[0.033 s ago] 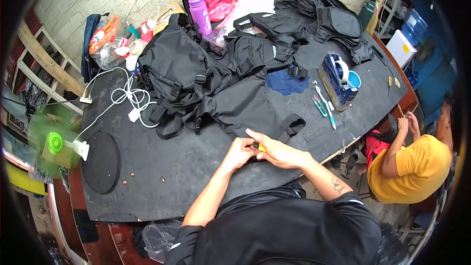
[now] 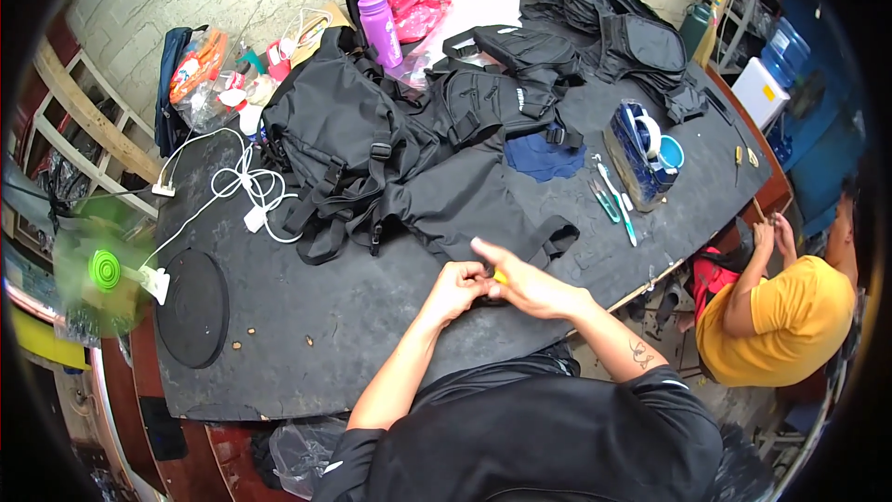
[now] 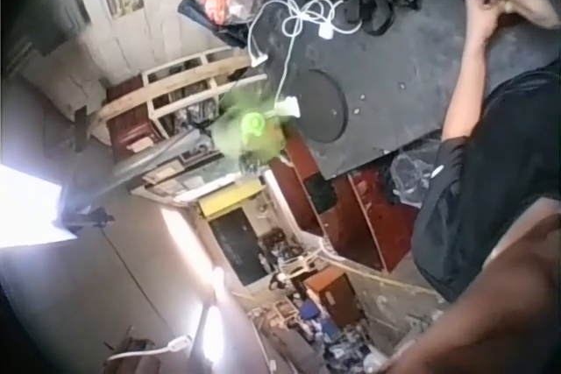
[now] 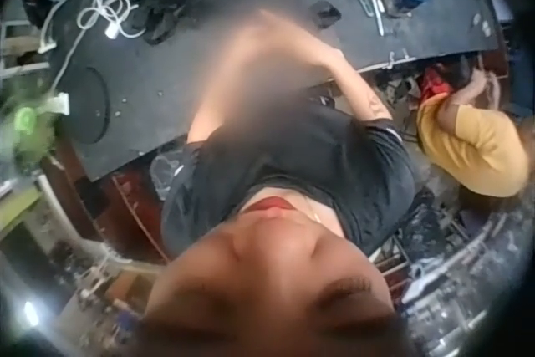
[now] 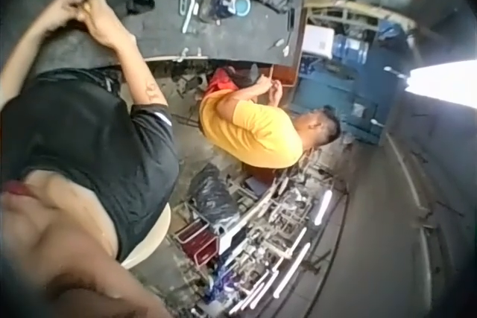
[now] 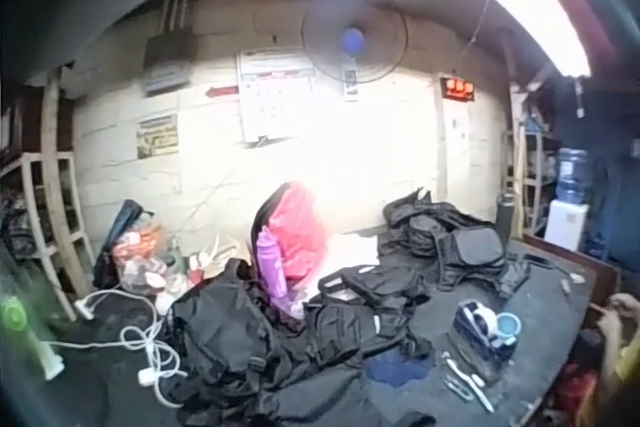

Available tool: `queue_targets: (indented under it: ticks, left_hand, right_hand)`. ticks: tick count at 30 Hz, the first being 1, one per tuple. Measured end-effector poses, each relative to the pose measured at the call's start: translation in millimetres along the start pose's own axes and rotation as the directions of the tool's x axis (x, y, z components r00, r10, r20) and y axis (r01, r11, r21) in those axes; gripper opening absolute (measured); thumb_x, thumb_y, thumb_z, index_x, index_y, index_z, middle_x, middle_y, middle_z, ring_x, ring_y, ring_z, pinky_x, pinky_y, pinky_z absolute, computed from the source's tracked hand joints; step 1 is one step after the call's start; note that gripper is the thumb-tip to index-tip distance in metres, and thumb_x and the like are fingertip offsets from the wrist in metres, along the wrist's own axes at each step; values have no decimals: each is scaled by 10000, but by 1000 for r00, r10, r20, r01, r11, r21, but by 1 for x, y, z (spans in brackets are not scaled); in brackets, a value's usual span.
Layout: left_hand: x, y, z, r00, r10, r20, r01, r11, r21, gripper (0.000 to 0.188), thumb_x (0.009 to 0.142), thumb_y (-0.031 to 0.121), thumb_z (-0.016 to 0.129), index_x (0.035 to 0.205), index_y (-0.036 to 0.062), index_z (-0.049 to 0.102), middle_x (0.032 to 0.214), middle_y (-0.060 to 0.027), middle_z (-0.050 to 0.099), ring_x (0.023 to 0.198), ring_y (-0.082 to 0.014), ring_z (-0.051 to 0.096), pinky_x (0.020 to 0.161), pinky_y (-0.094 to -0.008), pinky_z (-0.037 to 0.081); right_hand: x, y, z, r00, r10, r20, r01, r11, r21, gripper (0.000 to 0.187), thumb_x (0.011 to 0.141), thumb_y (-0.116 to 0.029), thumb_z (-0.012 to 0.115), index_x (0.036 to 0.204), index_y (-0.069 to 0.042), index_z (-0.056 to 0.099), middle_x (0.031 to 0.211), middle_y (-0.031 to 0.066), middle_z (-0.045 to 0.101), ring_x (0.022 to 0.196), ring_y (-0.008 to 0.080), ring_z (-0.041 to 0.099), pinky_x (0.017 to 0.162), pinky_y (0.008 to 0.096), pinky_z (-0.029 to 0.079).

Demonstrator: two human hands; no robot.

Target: Singeing loose threads on black shoulder bags using a lighter to finish the product.

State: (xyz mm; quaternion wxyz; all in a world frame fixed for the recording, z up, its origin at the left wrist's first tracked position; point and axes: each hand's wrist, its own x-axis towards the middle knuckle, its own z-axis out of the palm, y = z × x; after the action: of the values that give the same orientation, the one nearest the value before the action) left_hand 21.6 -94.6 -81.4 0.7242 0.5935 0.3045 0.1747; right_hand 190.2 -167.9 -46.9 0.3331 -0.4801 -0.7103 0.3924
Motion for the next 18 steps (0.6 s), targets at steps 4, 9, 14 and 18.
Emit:
queue_targets:
  ticks: [4, 9, 14, 18]
  left_hand:
    - [-3, 5, -5, 996, 31, 86, 0, 943, -332, 177, 855, 209, 653, 938, 57, 617, 700, 56, 550, 560, -16, 431, 502, -162, 315]
    - [-6, 18, -8, 992, -76, 105, 97, 973, -211, 155, 831, 187, 668, 900, 51, 639, 763, 43, 554, 644, -45, 468, 573, -181, 351]
    - [-16, 31, -13, 945, 279, 169, -232, 939, -253, 190, 722, 6, 658, 911, -11, 659, 1110, -44, 485, 970, -129, 501, 845, -260, 385]
    - [-30, 12, -43, 949, 289, 129, -270, 952, -147, 132, 660, -7, 615, 788, 0, 645, 1115, -57, 485, 956, -147, 445, 858, -275, 338]
  right_hand:
    - [-5, -2, -31, 856, 15, -516, 13, 999, 49, 481, 817, -12, 584, 1267, -65, 425, 1055, 90, 574, 845, 163, 560, 773, 280, 452]
    - [-15, -18, -30, 934, -63, -353, -134, 852, -506, 868, 524, -215, 856, 1274, -96, 436, 930, 124, 570, 787, 270, 595, 726, 340, 476]
    - [-23, 14, -23, 678, -48, -734, -316, 882, -350, 781, 543, -206, 847, 1216, -54, 482, 1081, 142, 585, 1001, 281, 594, 850, 348, 468]
    - [-28, 38, -33, 548, 168, -819, -276, 961, 12, 619, 615, -162, 817, 1116, -48, 471, 902, 50, 543, 792, 123, 496, 724, 241, 428]
